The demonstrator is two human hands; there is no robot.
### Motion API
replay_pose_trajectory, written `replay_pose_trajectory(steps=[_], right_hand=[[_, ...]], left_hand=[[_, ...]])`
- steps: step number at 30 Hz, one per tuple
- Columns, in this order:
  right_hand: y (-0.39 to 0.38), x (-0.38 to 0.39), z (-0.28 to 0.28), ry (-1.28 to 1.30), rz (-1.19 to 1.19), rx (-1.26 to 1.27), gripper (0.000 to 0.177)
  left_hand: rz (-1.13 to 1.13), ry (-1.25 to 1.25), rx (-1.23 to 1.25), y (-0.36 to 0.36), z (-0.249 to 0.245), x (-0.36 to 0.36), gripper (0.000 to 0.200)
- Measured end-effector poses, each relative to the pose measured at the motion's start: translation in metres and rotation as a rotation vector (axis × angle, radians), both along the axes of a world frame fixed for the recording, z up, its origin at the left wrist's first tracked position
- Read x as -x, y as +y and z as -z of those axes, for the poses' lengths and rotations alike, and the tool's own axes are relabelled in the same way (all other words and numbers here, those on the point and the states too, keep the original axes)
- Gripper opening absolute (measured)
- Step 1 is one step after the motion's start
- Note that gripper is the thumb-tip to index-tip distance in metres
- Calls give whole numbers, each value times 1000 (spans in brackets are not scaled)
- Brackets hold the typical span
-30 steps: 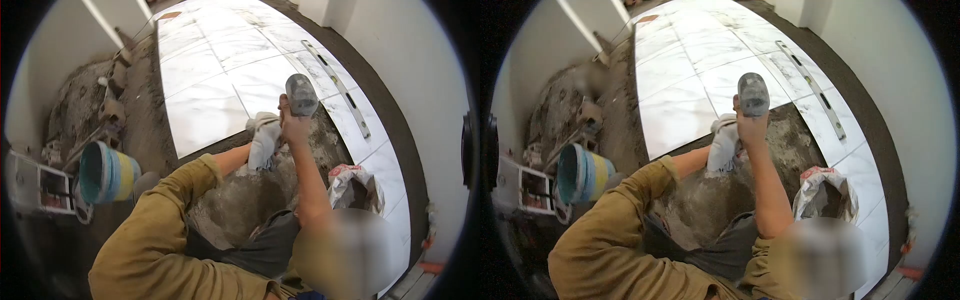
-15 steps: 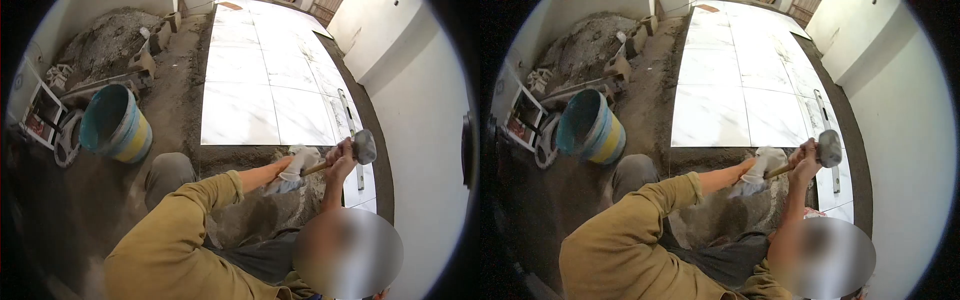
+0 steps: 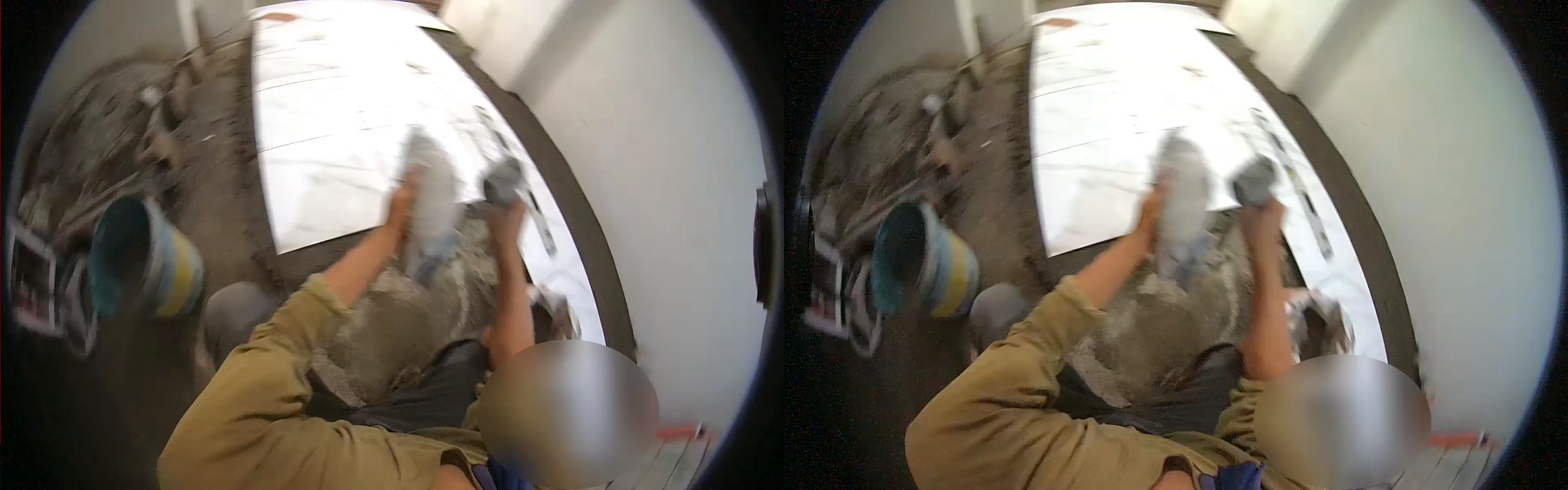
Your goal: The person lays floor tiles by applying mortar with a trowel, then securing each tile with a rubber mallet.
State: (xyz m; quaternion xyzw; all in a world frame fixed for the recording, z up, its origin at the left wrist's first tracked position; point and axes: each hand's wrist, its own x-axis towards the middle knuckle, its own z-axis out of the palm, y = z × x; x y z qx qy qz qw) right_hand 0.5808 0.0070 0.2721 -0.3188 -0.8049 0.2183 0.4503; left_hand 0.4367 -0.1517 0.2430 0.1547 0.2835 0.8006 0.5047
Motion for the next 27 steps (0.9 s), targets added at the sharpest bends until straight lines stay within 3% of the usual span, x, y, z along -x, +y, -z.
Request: replay_pose_trajectory(steps=[1,3,5,6,8,9,11,12,13,14,15,17,18,20,21,23,24,25,27], right_hand=[[11,1,16,-238,79,-101,22],[-16,10,-7,-308,27,155,31],[-24,12,0,-382,-26,128,28],[-40,14,-3,-320,-188,90,25],[-63,9,7,-318,-302,159,25],[-80,14,19,-343,-425,236,26],[-70,5,22,-727,-406,69,28],[-87,5,21,-739,-436,58,28],[-112,1,15,-953,-376,-3,28],[-126,-3,13,-1166,-303,-64,29],[-124,-2,17,-1174,-307,-65,29],[-110,-9,24,-1090,-228,-21,29],[-100,-11,15,-1120,-206,11,33],[-79,-13,4,-991,-149,69,34],[-75,-12,1,-859,-108,138,35],[-90,-7,-31,-981,-62,160,34],[-91,-11,-27,-1003,-186,88,33],[-94,-15,-23,-1018,-309,25,33],[-99,-18,-23,-1013,-330,-18,30]], left_hand=[[-46,-2,-123,9,25,19,57],[-171,-14,-130,-15,-30,3,54],[-212,180,-168,0,-27,-13,48],[-344,610,101,4,-28,-23,40],[-616,945,65,14,-10,-35,40],[-673,925,132,-6,-14,-28,40],[-273,910,250,-18,-55,-8,43],[-8,958,445,-16,-50,14,49],[278,984,628,-14,-39,31,54],[486,1201,449,-13,-27,33,58],[469,1369,554,-8,-5,32,63],[320,1120,625,0,15,13,63],[325,1117,614,0,16,-4,63],[-343,981,518,1,12,-25,52],[-346,980,513,4,13,-22,52],[-312,976,432,13,16,-8,51],[-107,1024,483,0,-2,2,48],[-114,1021,489,-3,3,9,48],[274,856,194,-4,12,20,47]])
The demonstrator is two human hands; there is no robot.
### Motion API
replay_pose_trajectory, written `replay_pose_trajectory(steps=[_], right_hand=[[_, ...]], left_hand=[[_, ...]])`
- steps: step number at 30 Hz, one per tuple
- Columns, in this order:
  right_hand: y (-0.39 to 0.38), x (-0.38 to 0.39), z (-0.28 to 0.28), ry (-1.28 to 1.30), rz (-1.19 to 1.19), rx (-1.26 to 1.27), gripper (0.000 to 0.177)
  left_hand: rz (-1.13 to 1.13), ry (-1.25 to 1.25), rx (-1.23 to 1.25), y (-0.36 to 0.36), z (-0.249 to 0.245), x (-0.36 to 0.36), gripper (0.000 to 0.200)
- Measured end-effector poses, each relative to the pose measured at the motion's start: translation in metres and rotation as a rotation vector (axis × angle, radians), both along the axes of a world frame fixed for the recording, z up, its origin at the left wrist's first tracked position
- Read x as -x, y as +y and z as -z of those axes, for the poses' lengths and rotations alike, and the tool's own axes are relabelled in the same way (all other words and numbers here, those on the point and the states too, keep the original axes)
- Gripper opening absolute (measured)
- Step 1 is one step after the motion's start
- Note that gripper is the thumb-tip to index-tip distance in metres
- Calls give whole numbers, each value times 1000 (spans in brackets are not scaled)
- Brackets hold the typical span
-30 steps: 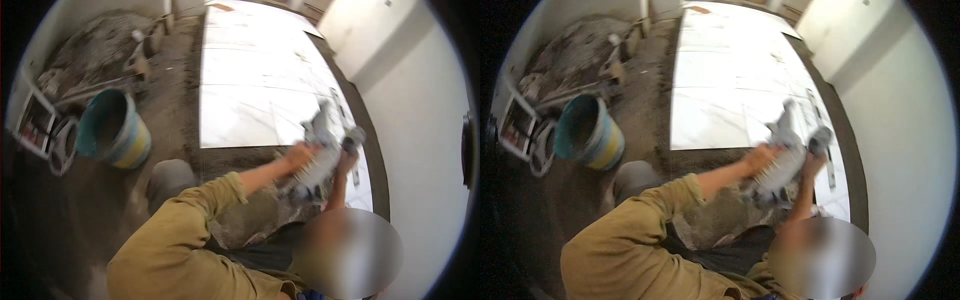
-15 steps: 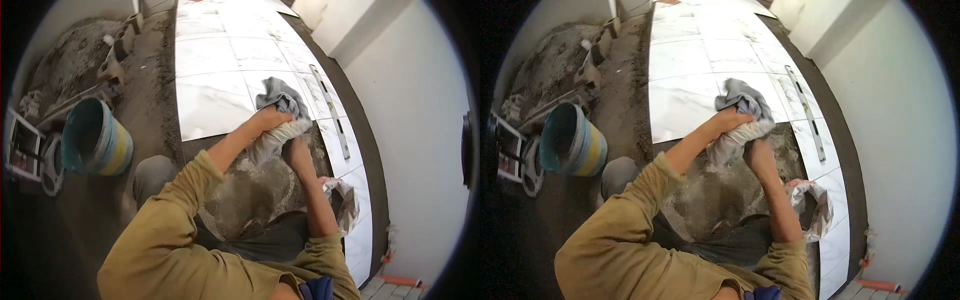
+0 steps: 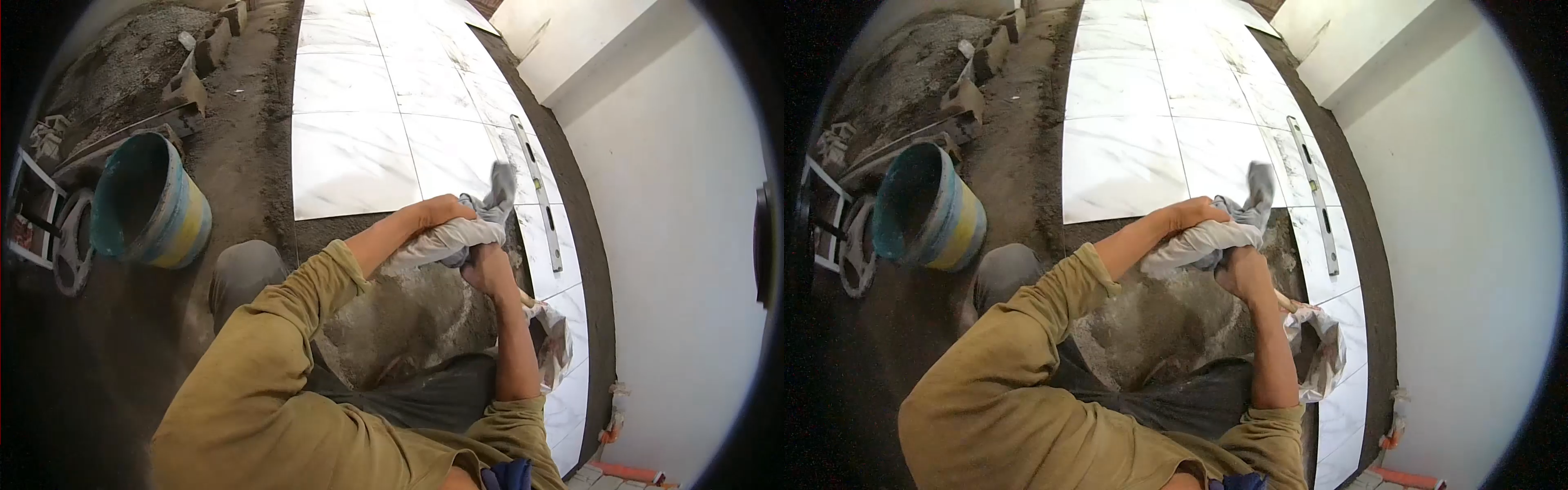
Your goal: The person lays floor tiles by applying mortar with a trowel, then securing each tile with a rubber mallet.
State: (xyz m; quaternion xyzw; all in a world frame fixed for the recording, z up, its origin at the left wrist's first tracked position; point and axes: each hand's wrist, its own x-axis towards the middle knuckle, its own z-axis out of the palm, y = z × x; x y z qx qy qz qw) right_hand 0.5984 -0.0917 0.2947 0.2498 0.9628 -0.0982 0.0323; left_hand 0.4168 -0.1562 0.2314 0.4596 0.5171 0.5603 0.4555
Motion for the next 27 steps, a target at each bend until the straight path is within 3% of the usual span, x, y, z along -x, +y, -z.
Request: replay_pose_trajectory(steps=[1,2,4,5,6,7,8,9,10,11,12,14,15,16,18,19,20,21,23,24,26,27], right_hand=[[-2,1,-2,13,-25,-28,27],[-1,3,-6,27,-51,-61,25],[-4,9,-19,28,64,-68,22],[2,9,-9,203,63,81,23],[10,13,4,383,60,225,26],[22,23,41,746,-86,389,28],[16,25,41,755,-82,382,28],[4,23,42,735,192,744,30],[-2,18,43,695,470,1106,32],[21,15,74,504,521,1356,31],[20,13,76,515,529,1362,31],[15,8,71,556,493,1687,26],[15,7,64,454,500,1587,28],[16,7,57,351,502,1490,30],[14,11,50,413,35,668,35],[25,16,64,216,48,573,40],[35,14,77,220,45,570,40],[34,11,77,260,-19,274,42],[27,-3,76,286,-38,-5,45],[23,-6,71,243,11,46,45],[30,-10,45,154,99,123,45],[19,-3,17,-24,237,133,39]], left_hand=[[0,-401,145,-1,4,-3,47],[-11,-394,139,4,5,-6,47],[-288,-888,-30,8,-5,-21,49],[-238,-1196,-134,2,-14,-29,51],[-342,-1312,-193,-6,-40,-39,46],[-366,-1294,-242,-4,-38,-38,46],[-389,-1278,-297,1,-30,-37,46],[-379,-1272,-288,11,-15,-38,46],[-536,-1017,-415,22,4,-38,36],[-681,-751,-544,30,11,-37,29],[-672,-746,-535,26,7,-38,29],[-657,-480,-571,13,-4,-37,22],[-656,-395,-584,10,-6,-34,20],[-535,-333,-411,14,-6,-19,20],[-294,-203,-80,22,-8,4,22],[-298,-200,-86,19,-17,6,22],[-254,47,-54,16,-25,5,27],[-198,292,-13,11,-36,-1,31],[-90,910,91,9,-53,-27,47],[-45,908,97,11,-43,-34,47],[-387,587,102,28,-22,-36,50],[-419,557,55,27,-28,-33,52]])
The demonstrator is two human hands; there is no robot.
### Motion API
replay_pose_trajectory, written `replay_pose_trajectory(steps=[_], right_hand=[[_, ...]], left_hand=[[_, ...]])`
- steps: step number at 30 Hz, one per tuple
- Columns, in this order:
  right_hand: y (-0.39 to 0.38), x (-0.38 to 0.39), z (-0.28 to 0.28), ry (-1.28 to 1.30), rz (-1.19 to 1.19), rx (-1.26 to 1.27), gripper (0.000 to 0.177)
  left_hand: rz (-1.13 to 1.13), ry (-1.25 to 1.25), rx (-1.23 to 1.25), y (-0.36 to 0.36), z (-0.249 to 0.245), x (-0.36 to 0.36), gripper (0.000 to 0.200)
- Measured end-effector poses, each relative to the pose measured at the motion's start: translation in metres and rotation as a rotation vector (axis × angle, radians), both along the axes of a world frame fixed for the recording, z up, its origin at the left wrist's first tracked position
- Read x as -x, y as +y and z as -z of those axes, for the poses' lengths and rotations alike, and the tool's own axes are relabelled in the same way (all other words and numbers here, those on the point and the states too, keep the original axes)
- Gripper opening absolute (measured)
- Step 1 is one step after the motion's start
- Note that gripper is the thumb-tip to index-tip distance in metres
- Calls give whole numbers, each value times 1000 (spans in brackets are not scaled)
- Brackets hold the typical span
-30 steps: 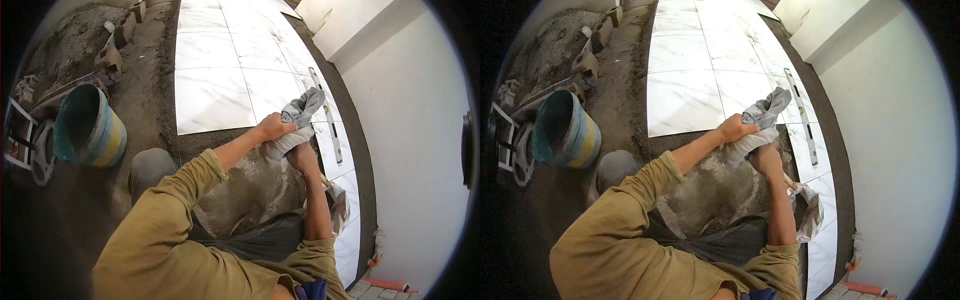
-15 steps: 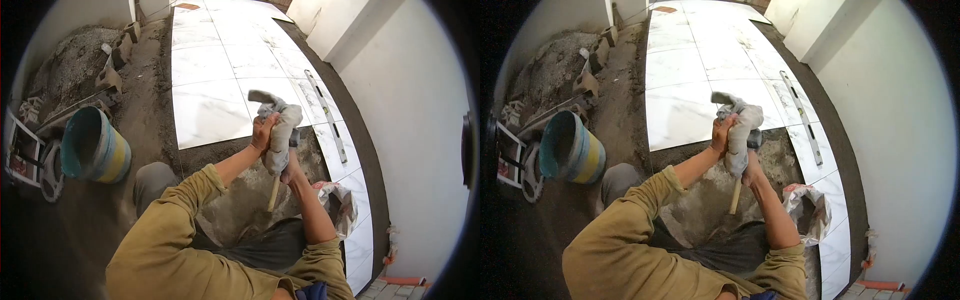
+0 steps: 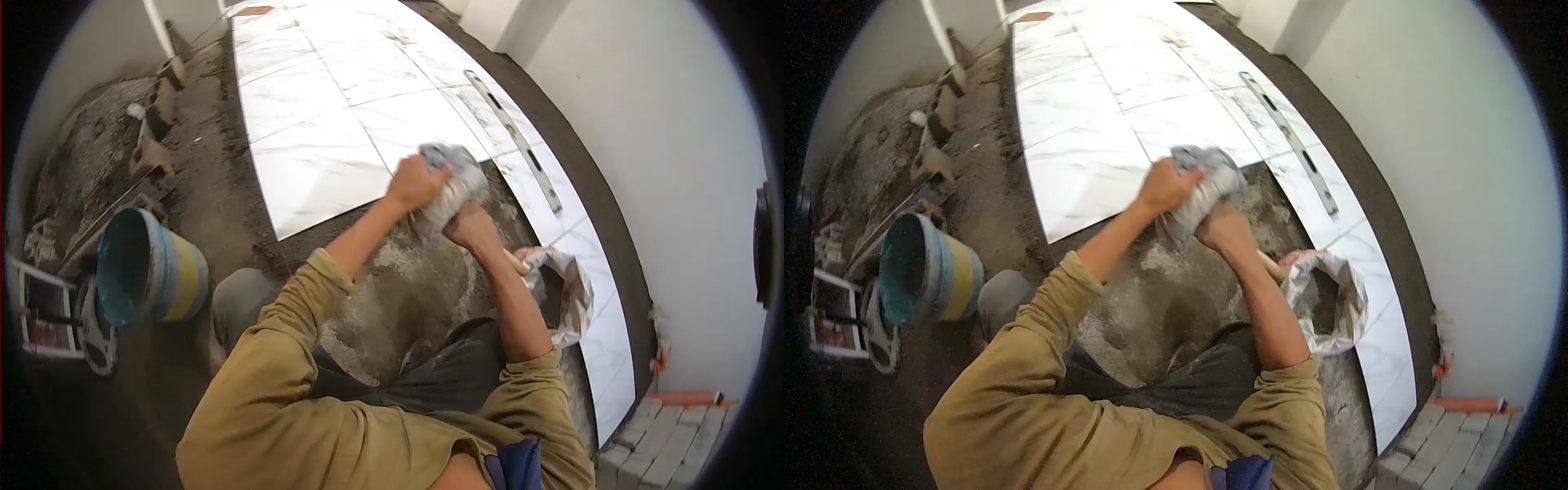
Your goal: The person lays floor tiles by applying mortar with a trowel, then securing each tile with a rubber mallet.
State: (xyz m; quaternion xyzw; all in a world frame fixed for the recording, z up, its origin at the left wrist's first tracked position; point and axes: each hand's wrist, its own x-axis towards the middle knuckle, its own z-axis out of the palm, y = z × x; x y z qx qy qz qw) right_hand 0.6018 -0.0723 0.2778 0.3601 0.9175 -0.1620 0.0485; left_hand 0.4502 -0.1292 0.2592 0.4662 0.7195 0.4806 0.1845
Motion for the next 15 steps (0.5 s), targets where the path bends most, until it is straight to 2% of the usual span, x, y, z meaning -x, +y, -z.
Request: replay_pose_trajectory(steps=[1,3,4,5,7,8,9,11,12,13,14,15], right_hand=[[-3,2,-9,-5,28,-4,39],[-9,0,-16,174,70,80,38],[2,-1,-5,443,54,179,28],[4,-2,-20,443,50,156,28],[4,-5,-59,681,292,748,18],[7,-3,-59,783,267,847,11],[6,1,-53,878,347,966,10],[-3,7,-46,762,338,1179,10],[-6,9,-40,747,331,1201,10],[-7,12,-33,531,307,1035,16],[-11,17,-24,322,270,864,23],[-6,21,10,306,250,878,23]], left_hand=[[-22,-18,-63,-2,-8,10,53],[-23,-613,-296,15,29,47,47],[12,-940,-332,4,39,60,43],[50,-1266,-370,-4,46,72,40],[227,-1309,-644,25,84,93,33],[278,-1138,-677,-21,-5,50,38],[292,-1130,-682,-12,-16,41,38],[80,-1275,-596,-8,-25,26,42],[121,-1413,-665,-16,-55,-5,43],[139,-1455,-629,-15,-39,2,41],[228,-1247,-458,-14,-16,19,40],[320,-1038,-285,-14,-1,32,39]])
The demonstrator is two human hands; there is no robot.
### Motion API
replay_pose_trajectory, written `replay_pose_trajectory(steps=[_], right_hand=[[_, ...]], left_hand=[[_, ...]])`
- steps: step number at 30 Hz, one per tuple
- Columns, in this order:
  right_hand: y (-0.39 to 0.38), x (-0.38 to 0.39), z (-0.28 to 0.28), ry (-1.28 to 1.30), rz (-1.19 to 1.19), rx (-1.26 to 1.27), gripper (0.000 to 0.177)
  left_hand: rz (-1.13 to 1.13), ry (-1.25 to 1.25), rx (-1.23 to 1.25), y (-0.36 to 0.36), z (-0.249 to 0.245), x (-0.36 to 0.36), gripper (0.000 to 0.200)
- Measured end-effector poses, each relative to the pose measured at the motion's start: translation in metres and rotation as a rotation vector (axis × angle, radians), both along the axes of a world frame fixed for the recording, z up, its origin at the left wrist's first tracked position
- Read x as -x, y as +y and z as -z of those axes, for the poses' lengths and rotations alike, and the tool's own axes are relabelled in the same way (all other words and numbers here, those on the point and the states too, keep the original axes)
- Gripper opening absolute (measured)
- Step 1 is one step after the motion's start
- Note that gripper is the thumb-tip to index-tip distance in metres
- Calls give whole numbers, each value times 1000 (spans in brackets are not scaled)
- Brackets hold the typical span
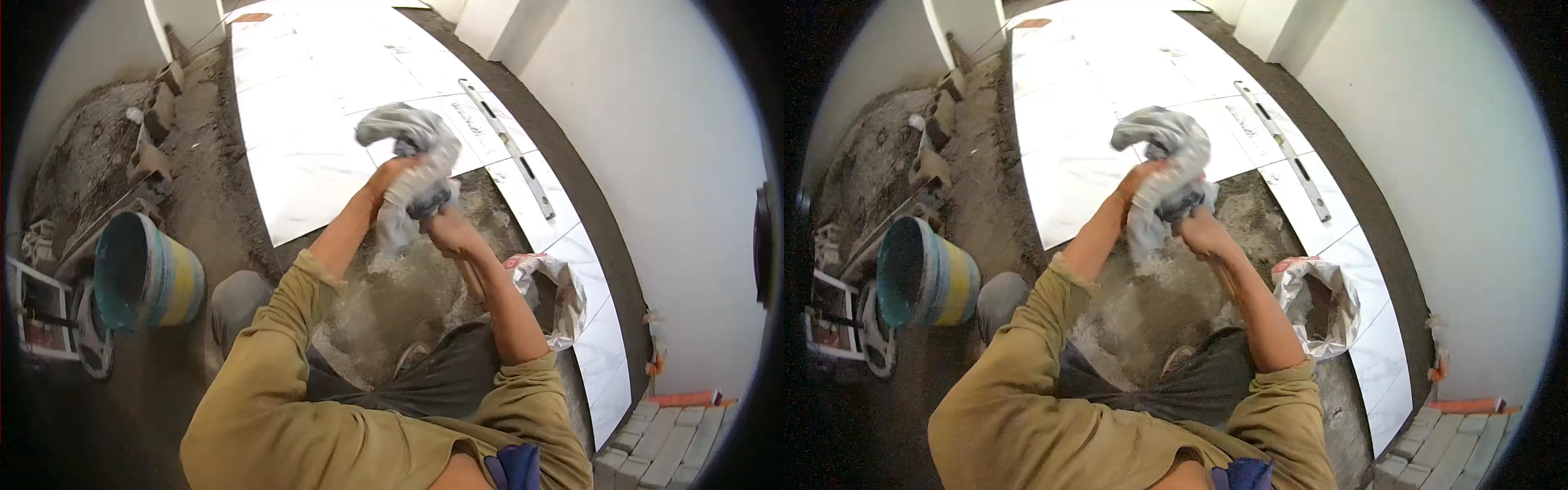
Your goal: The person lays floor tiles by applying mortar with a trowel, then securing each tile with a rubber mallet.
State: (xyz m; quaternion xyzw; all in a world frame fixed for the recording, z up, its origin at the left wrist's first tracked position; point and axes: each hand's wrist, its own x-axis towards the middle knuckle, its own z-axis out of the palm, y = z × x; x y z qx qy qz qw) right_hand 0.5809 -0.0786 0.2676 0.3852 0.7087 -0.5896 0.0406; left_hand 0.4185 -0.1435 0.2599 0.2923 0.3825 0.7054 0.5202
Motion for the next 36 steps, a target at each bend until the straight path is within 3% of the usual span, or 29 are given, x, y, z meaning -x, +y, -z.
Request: replay_pose_trajectory(steps=[1,2,3,4,5,6,7,8,9,10,12,13,14,15,16,17,18,19,20,21,23,24,29,31,32,33,34,35,36], right_hand=[[15,-1,52,124,-129,-430,30],[16,-8,49,124,-161,-522,34],[18,-13,45,122,-189,-616,37],[20,-18,41,119,-214,-712,41],[21,-17,18,183,-190,-694,38],[28,-18,11,183,-147,-672,37],[39,-22,4,182,-93,-660,36],[51,-19,0,95,24,-730,34],[63,-22,-4,-4,139,-789,33],[68,-35,-40,-10,257,-684,26],[70,-91,-105,451,435,-508,30],[73,-127,-127,417,433,-530,39],[76,-164,-124,459,441,-530,38],[73,-202,-115,563,407,-254,30],[67,-234,-110,502,666,-124,26],[75,-273,-90,473,746,-152,27],[81,-311,-77,354,829,-191,27],[92,-346,-63,224,907,-211,28],[116,-384,-38,-56,966,-399,33],[145,-426,-7,-193,940,-490,35],[201,-490,60,-503,918,-633,31],[219,-513,89,-676,917,-685,28],[254,-576,188,-758,889,-840,29],[278,-610,250,-717,883,-905,24],[278,-610,250,-708,807,-969,24],[283,-620,258,-650,757,-1048,26],[292,-616,244,-832,730,-830,31],[296,-580,206,-929,809,-818,39],[298,-536,166,-1022,897,-808,47]], left_hand=[[24,270,164,-5,-9,-3,37],[75,543,319,-3,-18,-12,35],[-103,563,218,3,-1,-25,38],[-280,756,250,21,31,-28,42],[-327,867,449,4,-18,-55,45],[-696,934,165,16,-1,-71,47],[-803,810,22,25,-2,-77,48],[-547,861,382,21,-10,-65,44],[-535,824,363,21,-9,-58,40],[-792,829,68,22,-16,-65,37],[-553,747,115,8,-9,-39,27],[-499,745,42,-1,-15,-32,28],[-484,783,30,-12,-34,-35,30],[-421,761,44,-19,-31,-20,37],[-522,532,211,-25,-26,-9,49],[-426,496,247,-37,-55,-18,60],[-414,600,192,-41,-42,1,57],[-220,831,311,-45,-59,1,52],[-12,1056,430,-48,-84,0,48],[-9,1063,444,-49,-92,-5,48],[72,1941,629,-57,-98,-17,41],[86,1947,635,-62,-99,-21,41],[-122,1756,664,-79,-109,-18,45],[-160,1775,551,-74,-116,-19,52],[-62,1603,763,-58,-135,-32,62],[-23,1439,671,-49,-138,-35,60],[-110,1531,445,-43,-123,-29,57],[-165,1599,273,-31,-110,-25,55],[-175,1461,190,-10,-106,-35,53]])
